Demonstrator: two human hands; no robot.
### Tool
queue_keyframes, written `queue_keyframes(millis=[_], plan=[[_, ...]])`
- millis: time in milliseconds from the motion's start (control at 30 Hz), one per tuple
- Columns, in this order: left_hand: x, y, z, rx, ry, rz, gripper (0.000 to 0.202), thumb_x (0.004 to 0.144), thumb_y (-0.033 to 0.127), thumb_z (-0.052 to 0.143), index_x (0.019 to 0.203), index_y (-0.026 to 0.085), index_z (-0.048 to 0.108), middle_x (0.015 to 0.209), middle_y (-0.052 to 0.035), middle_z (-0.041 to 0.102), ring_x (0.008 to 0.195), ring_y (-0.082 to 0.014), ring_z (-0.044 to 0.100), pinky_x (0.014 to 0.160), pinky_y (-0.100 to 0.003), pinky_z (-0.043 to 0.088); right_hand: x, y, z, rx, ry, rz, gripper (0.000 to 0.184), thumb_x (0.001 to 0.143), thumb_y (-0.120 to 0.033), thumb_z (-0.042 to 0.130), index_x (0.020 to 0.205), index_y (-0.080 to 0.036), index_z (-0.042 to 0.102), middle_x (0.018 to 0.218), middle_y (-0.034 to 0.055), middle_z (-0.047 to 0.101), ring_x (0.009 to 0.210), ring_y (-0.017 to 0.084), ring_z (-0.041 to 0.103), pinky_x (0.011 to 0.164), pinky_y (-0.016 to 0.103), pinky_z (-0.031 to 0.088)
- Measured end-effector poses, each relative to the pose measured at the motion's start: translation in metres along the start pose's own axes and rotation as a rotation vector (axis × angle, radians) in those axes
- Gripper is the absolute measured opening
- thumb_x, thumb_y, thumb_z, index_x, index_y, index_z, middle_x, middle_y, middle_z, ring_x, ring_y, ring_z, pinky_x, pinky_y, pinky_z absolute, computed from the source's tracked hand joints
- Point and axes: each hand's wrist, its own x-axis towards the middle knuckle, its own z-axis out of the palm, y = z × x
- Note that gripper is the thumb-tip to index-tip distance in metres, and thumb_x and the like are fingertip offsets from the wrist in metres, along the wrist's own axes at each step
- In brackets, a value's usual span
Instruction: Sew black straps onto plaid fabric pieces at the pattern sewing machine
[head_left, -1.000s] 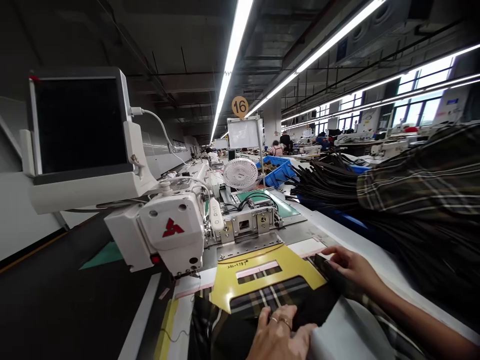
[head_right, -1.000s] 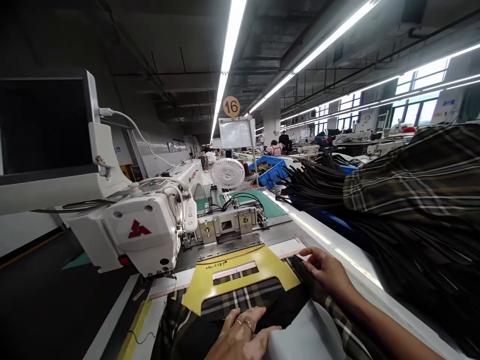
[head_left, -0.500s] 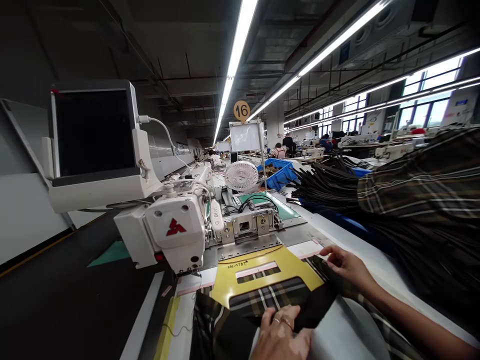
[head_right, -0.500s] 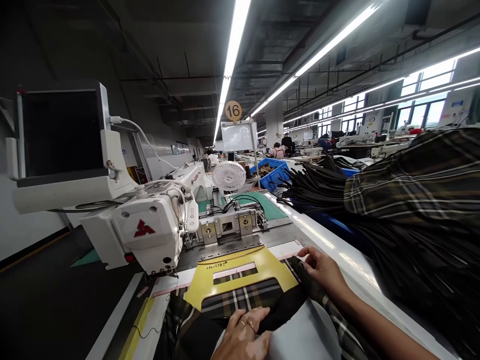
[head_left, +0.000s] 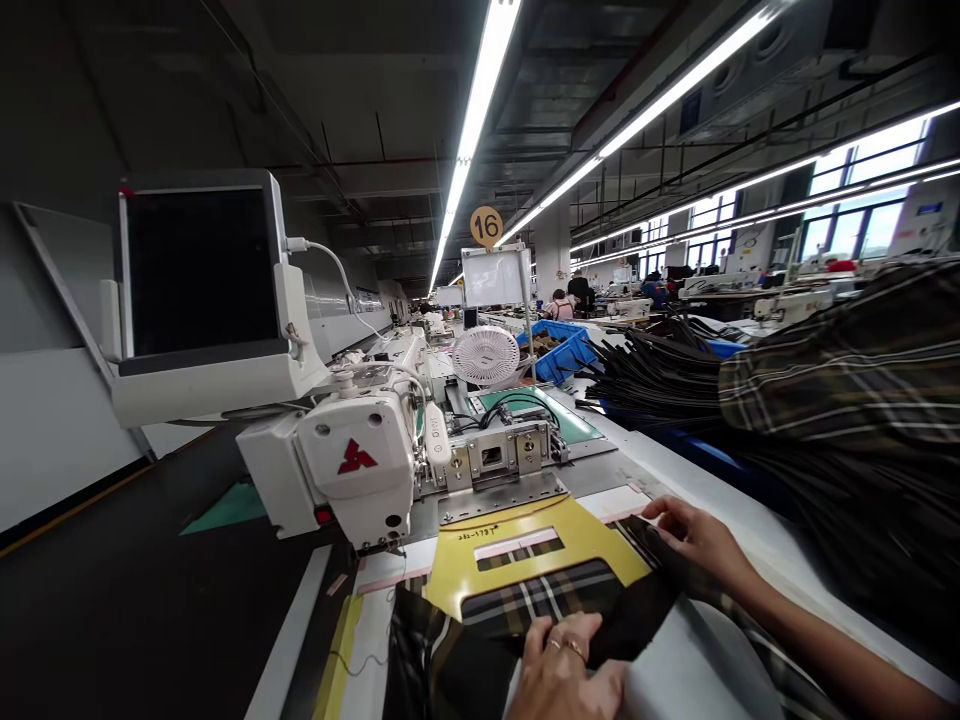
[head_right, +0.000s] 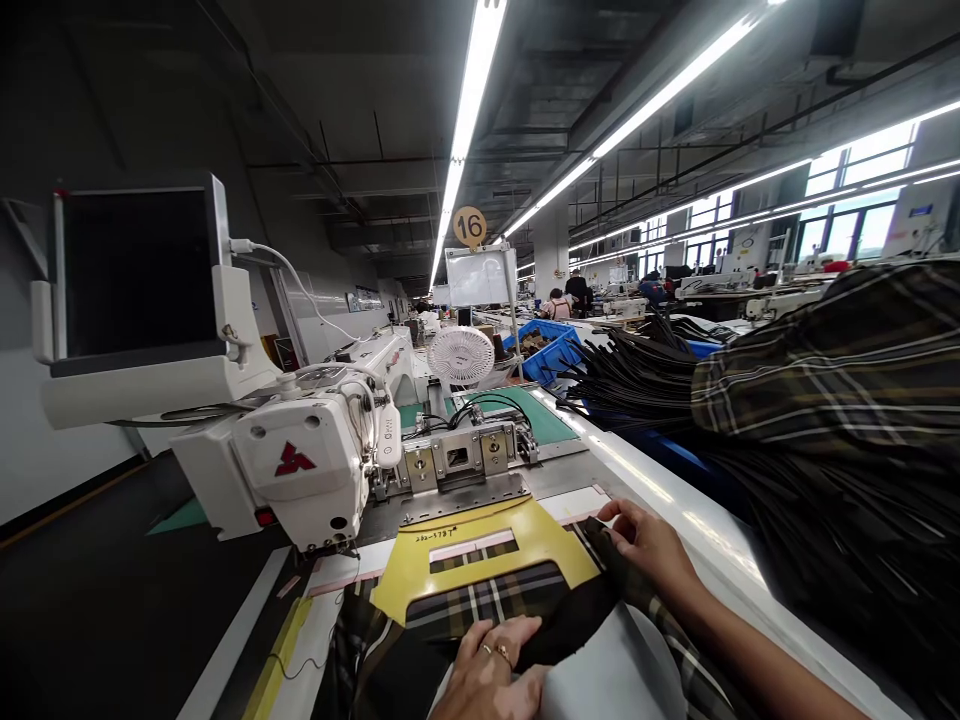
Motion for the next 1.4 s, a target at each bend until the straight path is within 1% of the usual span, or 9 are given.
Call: queue_keyframes(millis=[367,467,567,700,833,967,1100,1267,1400], plan=[[-0.023,0.014,-0.048,-0.107,-0.065,0.069,0.037,0.094,0.037,0.038,0.131,0.036,0.046,0.141,-0.0032,0.040,0.130,-0.0259,0.034,0.111,-0.050,0.016,0.003,0.013,0.003,0.077,-0.061,-0.013,0.030,0.066,-0.045,0.051,0.082,-0.021,0.057,0.059,-0.0020,0.058,0.055,0.015,0.054,0.055,0.026,0.041],[-0.036,0.021,-0.065,-0.110,-0.007,-0.027,0.066,0.081,0.050,0.054,0.140,0.028,0.034,0.139,-0.0082,0.042,0.129,-0.0305,0.032,0.111,-0.054,0.009,0.008,0.012,-0.006,0.132,-0.192,0.024,0.040,0.065,-0.052,0.052,0.087,-0.019,0.058,0.067,0.0018,0.064,0.062,0.018,0.059,0.059,0.028,0.045],[-0.052,0.021,-0.083,-0.114,-0.013,-0.148,0.098,0.061,0.065,0.065,0.141,0.017,0.033,0.136,-0.0146,0.044,0.126,-0.0362,0.032,0.110,-0.054,0.010,0.009,-0.017,-0.019,0.014,-0.332,0.045,0.055,0.069,-0.058,0.047,0.099,-0.014,0.060,0.089,0.0122,0.069,0.079,0.026,0.063,0.072,0.035,0.050],[-0.064,0.016,-0.093,-0.135,-0.045,-0.055,0.090,0.060,0.070,0.060,0.134,0.022,0.044,0.134,-0.0114,0.046,0.123,-0.0330,0.036,0.110,-0.053,0.009,-0.019,-0.101,-0.018,-0.348,-0.373,-0.207,0.066,0.076,-0.055,0.047,0.126,-0.012,0.054,0.129,0.0174,0.053,0.124,0.035,0.042,0.104,0.049,0.030],[-0.064,0.012,-0.086,-0.075,-0.010,-0.058,0.080,0.063,0.065,0.061,0.128,0.020,0.051,0.130,-0.0126,0.050,0.121,-0.0320,0.040,0.109,-0.051,0.014,-0.065,-0.165,0.004,-0.339,-0.742,-0.405,0.071,0.085,-0.059,0.035,0.142,-0.015,0.034,0.147,0.0124,0.027,0.137,0.031,0.020,0.111,0.052,0.017],[-0.063,0.001,-0.072,-0.012,0.056,-0.046,0.039,0.080,0.042,0.052,0.114,0.027,0.062,0.113,-0.0054,0.062,0.107,-0.0269,0.051,0.100,-0.045,0.034,-0.083,-0.164,0.011,-0.222,-0.928,-0.424,0.064,0.090,-0.059,0.024,0.141,-0.022,0.034,0.149,0.0072,0.023,0.139,0.028,0.015,0.112,0.051,0.016],[-0.063,-0.015,-0.052,0.074,0.255,0.006,0.031,0.081,0.029,0.055,0.112,0.030,0.060,0.104,-0.0005,0.065,0.095,-0.0222,0.057,0.088,-0.036,0.045,-0.083,-0.150,0.010,-0.244,-0.857,-0.435,0.060,0.089,-0.057,0.033,0.139,-0.024,0.036,0.146,0.0077,0.029,0.137,0.030,0.021,0.111,0.055,0.017],[-0.057,-0.031,-0.017,0.355,0.659,0.051,0.038,0.087,0.016,0.053,0.121,0.033,0.053,0.113,0.0012,0.064,0.102,-0.0199,0.060,0.091,-0.034,0.045,-0.088,-0.147,0.028,-0.250,-0.608,-0.613,0.042,0.091,-0.035,0.039,0.122,-0.017,0.060,0.129,0.0133,0.053,0.123,0.028,0.047,0.103,0.046,0.039],[-0.039,-0.039,0.007,0.336,0.900,0.052,0.014,0.082,0.017,0.055,0.084,0.027,0.065,0.077,0.0016,0.070,0.075,-0.0208,0.064,0.075,-0.035,0.048,-0.093,-0.147,0.032,-0.235,-0.480,-0.649,0.032,0.089,-0.029,0.043,0.101,-0.019,0.071,0.112,0.0112,0.066,0.106,0.026,0.061,0.092,0.037,0.050]])
